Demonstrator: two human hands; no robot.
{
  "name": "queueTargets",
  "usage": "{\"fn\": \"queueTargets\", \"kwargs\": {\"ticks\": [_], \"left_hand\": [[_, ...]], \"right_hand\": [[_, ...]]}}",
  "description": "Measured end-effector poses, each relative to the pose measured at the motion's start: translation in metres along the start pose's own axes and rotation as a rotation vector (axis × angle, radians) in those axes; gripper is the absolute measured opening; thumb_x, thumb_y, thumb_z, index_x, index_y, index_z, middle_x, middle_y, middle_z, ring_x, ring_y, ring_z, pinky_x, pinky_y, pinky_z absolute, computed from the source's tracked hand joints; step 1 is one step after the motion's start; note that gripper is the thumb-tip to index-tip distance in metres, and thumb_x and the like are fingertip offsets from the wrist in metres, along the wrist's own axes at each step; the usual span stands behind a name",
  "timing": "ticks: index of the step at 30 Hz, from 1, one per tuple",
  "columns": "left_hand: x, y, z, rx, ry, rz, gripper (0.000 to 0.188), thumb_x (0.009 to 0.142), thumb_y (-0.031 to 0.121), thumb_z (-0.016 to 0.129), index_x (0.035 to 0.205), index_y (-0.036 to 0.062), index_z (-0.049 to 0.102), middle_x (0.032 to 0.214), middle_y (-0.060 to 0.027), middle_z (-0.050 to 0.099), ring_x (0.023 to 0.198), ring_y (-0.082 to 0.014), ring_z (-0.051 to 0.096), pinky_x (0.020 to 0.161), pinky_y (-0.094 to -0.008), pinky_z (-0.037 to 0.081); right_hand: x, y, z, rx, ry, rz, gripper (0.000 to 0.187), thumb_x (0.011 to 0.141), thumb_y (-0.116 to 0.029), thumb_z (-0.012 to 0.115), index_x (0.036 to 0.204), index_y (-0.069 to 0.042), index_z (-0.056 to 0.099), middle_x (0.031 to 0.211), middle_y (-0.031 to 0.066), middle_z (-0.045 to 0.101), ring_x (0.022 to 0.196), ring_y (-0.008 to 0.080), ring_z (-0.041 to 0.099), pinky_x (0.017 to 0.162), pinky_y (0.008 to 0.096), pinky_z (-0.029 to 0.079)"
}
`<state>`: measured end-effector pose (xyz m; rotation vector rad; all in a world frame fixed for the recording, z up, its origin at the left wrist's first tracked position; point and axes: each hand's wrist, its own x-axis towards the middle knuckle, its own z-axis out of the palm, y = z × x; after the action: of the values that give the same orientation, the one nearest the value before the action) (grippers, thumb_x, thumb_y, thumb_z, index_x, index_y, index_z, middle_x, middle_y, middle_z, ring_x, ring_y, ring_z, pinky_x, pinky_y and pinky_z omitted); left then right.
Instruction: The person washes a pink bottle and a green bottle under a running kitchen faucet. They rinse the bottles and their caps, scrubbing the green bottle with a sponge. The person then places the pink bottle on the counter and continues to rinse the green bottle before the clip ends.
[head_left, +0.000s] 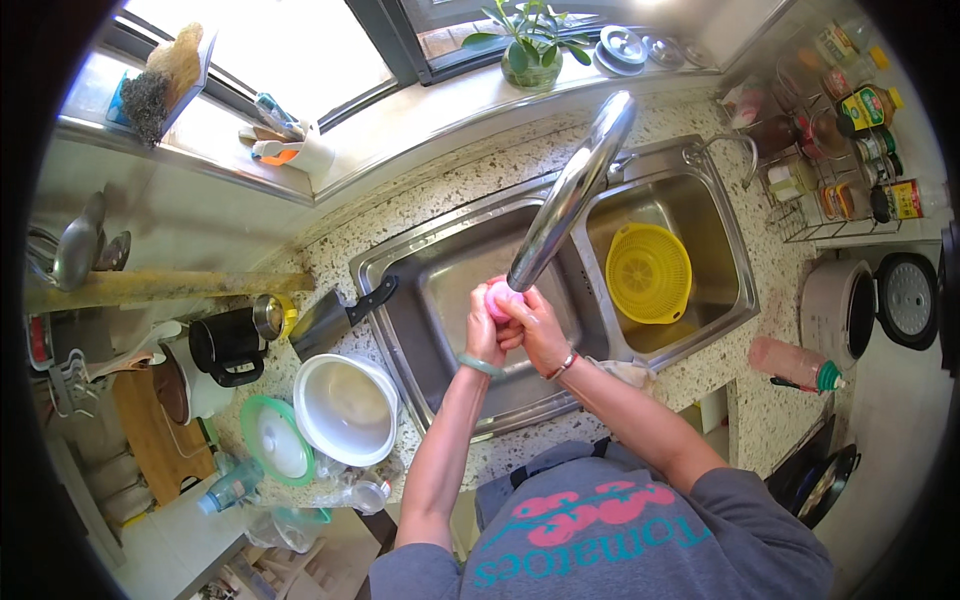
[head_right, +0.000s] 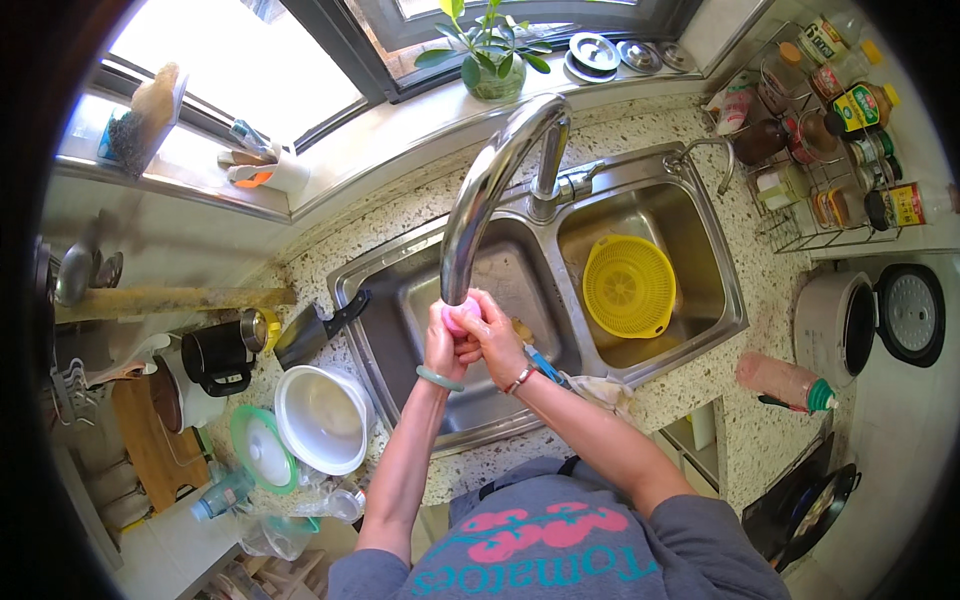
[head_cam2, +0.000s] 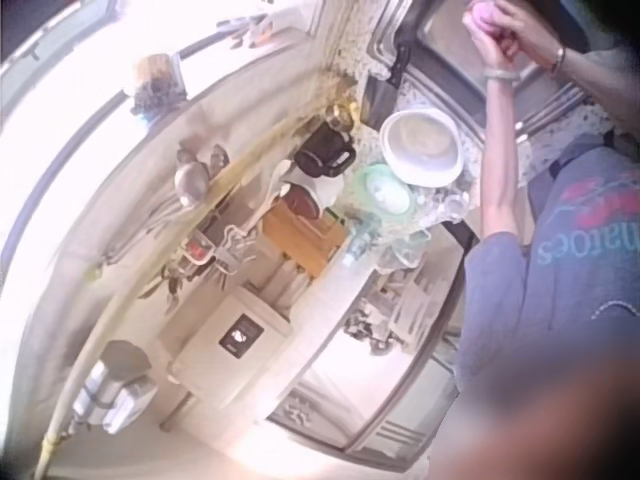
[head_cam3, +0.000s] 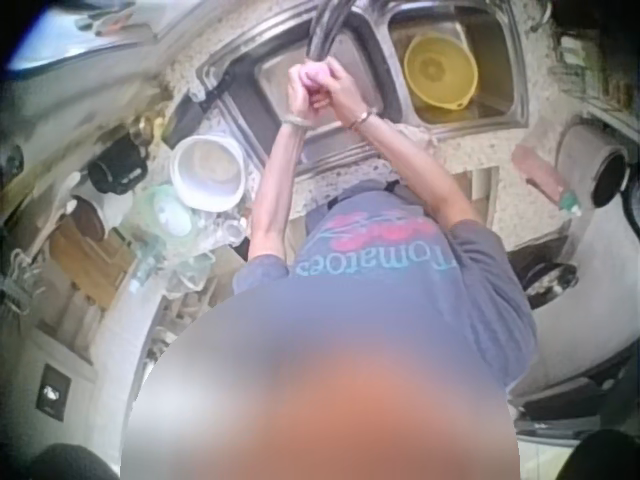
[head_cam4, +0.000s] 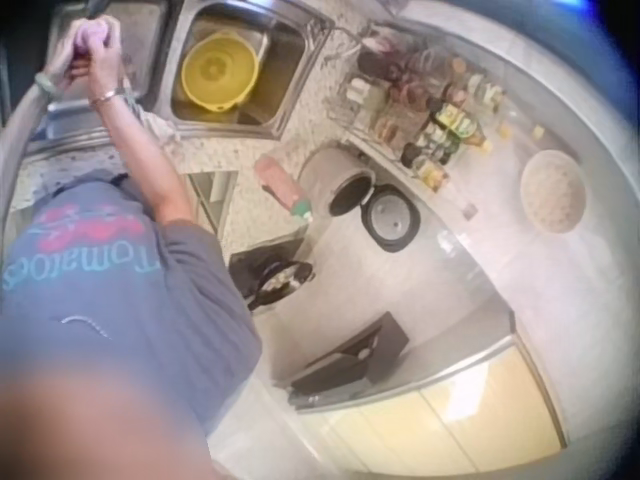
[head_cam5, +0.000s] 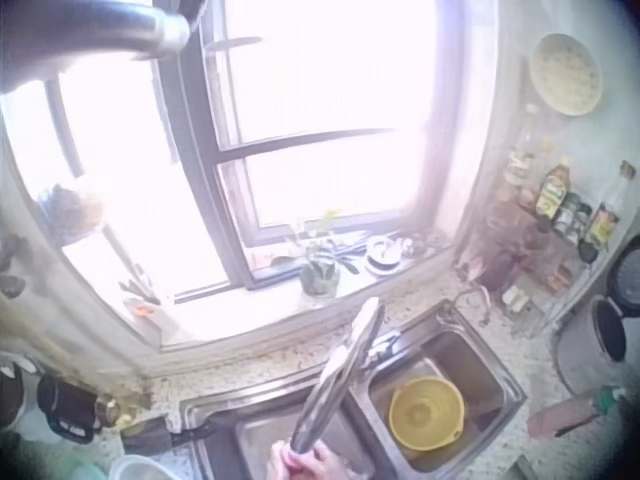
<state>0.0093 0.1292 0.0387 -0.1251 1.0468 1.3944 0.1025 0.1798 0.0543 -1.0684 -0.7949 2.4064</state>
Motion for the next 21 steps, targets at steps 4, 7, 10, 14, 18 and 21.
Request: {"fn": "queueTargets", "kwargs": {"ticks": [4, 7, 10, 14, 18, 21], "left_hand": [[0.0, -0.002, 0.007, 0.092, 0.133, -0.017, 0.054, 0.095, 0.06, 0.029, 0.075, 0.0136, 0.049, 0.055, 0.0031, 0.043, 0.036, -0.0074, 0.033, 0.031, -0.0209, 0.022], [-0.002, -0.002, 0.0, 0.01, 0.094, -0.069, 0.053, 0.095, 0.058, 0.029, 0.071, 0.0138, 0.045, 0.052, 0.0033, 0.039, 0.035, -0.0077, 0.029, 0.031, -0.0213, 0.021], [0.003, -0.003, -0.016, -0.173, -0.099, -0.14, 0.052, 0.095, 0.055, 0.029, 0.073, 0.0114, 0.048, 0.053, 0.0014, 0.04, 0.035, -0.0091, 0.029, 0.032, -0.0217, 0.021], [0.009, -0.01, -0.007, -0.071, 0.069, -0.077, 0.051, 0.095, 0.053, 0.032, 0.081, 0.0101, 0.055, 0.06, 0.0002, 0.048, 0.039, -0.0088, 0.035, 0.033, -0.0228, 0.024], [0.017, -0.026, -0.01, 0.133, 0.222, 0.054, 0.051, 0.096, 0.054, 0.031, 0.087, 0.0124, 0.059, 0.066, 0.0023, 0.053, 0.043, -0.0073, 0.043, 0.035, -0.0219, 0.029], [0.034, -0.05, -0.026, 0.403, 0.428, 0.353, 0.051, 0.097, 0.053, 0.029, 0.095, 0.0128, 0.061, 0.067, 0.0026, 0.054, 0.046, -0.006, 0.045, 0.035, -0.0207, 0.029]], "right_hand": [[0.023, 0.016, -0.001, -0.101, 0.165, -0.063, 0.03, 0.093, -0.032, 0.059, 0.115, -0.012, 0.054, 0.085, 0.0009, 0.059, 0.051, 0.0055, 0.053, 0.036, 0.019, 0.042], [0.017, 0.011, -0.005, -0.052, 0.062, 0.018, 0.027, 0.095, -0.028, 0.057, 0.116, -0.012, 0.053, 0.088, 0.0006, 0.057, 0.059, 0.007, 0.056, 0.042, 0.0206, 0.045], [0.005, 0.011, -0.013, -0.08, -0.045, -0.031, 0.026, 0.095, -0.023, 0.057, 0.118, -0.012, 0.051, 0.095, 0.0013, 0.056, 0.069, 0.0078, 0.057, 0.048, 0.022, 0.048], [-0.001, 0.008, -0.013, -0.129, -0.025, -0.1, 0.034, 0.092, -0.022, 0.062, 0.119, -0.007, 0.049, 0.106, 0.0043, 0.055, 0.075, 0.0086, 0.057, 0.066, 0.0252, 0.052], [0.011, 0.018, -0.002, -0.128, 0.165, -0.148, 0.03, 0.093, -0.027, 0.061, 0.109, -0.003, 0.053, 0.093, 0.0026, 0.057, 0.074, 0.0084, 0.055, 0.072, 0.0248, 0.049], [0.037, 0.041, -0.005, -0.038, 0.26, -0.2, 0.028, 0.095, -0.032, 0.057, 0.098, -0.005, 0.056, 0.083, 0.0009, 0.058, 0.072, 0.0075, 0.053, 0.065, 0.024, 0.046]]}}
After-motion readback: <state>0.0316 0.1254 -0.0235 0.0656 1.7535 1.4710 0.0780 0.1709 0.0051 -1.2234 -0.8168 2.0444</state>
